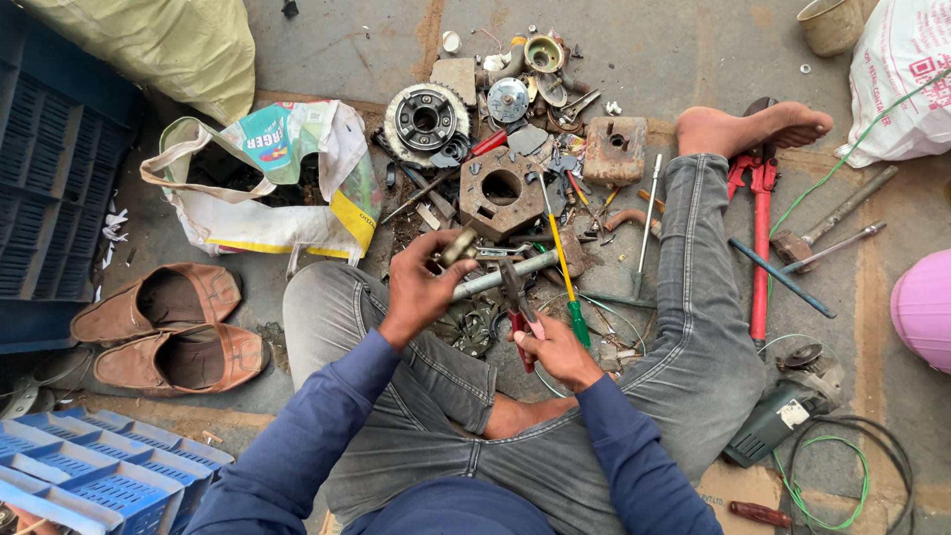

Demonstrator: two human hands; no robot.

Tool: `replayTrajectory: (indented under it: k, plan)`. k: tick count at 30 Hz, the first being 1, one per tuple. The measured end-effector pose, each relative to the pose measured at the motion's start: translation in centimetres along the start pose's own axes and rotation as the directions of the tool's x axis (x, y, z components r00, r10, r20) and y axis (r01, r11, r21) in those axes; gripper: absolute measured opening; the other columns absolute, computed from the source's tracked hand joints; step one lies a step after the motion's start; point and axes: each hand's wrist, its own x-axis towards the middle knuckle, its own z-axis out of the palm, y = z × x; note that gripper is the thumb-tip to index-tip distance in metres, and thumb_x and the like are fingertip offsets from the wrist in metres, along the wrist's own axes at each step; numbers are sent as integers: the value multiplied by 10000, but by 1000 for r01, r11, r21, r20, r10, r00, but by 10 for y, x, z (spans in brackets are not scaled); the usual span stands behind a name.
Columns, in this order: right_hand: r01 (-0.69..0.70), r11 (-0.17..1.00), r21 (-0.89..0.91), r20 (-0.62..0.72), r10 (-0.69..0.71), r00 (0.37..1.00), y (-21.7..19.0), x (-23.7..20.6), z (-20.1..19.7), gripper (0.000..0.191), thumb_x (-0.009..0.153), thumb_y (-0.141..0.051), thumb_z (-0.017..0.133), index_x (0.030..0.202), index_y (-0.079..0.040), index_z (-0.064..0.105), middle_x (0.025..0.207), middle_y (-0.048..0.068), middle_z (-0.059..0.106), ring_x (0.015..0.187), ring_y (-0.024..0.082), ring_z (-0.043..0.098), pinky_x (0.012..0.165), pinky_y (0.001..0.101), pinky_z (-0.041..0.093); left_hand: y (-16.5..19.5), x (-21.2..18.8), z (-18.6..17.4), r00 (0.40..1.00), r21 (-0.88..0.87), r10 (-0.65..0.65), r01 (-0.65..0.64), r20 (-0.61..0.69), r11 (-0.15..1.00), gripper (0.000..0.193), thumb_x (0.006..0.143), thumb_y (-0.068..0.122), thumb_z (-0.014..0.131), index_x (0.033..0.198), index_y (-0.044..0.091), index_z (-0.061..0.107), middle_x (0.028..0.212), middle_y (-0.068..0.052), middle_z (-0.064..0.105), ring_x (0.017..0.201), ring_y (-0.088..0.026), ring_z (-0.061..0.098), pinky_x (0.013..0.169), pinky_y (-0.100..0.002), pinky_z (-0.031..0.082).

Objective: The person sits on the floor and uses a screwdriver and pliers to disassemble and adjust a small mechanical component. They repeatedly pry, twist, and reposition parts of the object while surrounded by tools and debris.

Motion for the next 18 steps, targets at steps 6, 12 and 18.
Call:
replayTrajectory:
  k: [6, 12, 18]
  plan:
    - [27, 995, -97, 30, -24, 999, -1, 0, 1, 314, 981, -147, 624, 1243, 25, 634, 760, 56, 598, 646, 123, 559, 583, 317, 501, -38, 0, 1, 953, -435, -260, 303, 156, 848, 326, 907, 247, 813, 1102, 28, 671, 938, -5, 715, 815, -65, 618, 705, -232, 510]
    - [-8, 878, -478, -105, -48, 993, 13, 10, 0, 667, 944, -290, 707, 1462, 51, 461, 791, 93, 656, 717, 150, 641, 673, 330, 510, -47, -2, 3, 919, -488, -322, 393, 225, 780, 379, 916, 304, 777, 1175, 52, 662, 955, 5, 709, 800, -52, 592, 640, -229, 479]
    - [-42, 934, -354, -91, 10, 996, 6, 7, 2, 602, 919, -292, 691, 1389, 36, 509, 730, 92, 646, 671, 166, 603, 632, 354, 499, -44, -3, 2, 905, -545, -341, 426, 256, 722, 411, 917, 314, 764, 1217, 58, 649, 1010, 1, 720, 857, -66, 638, 690, -244, 533]
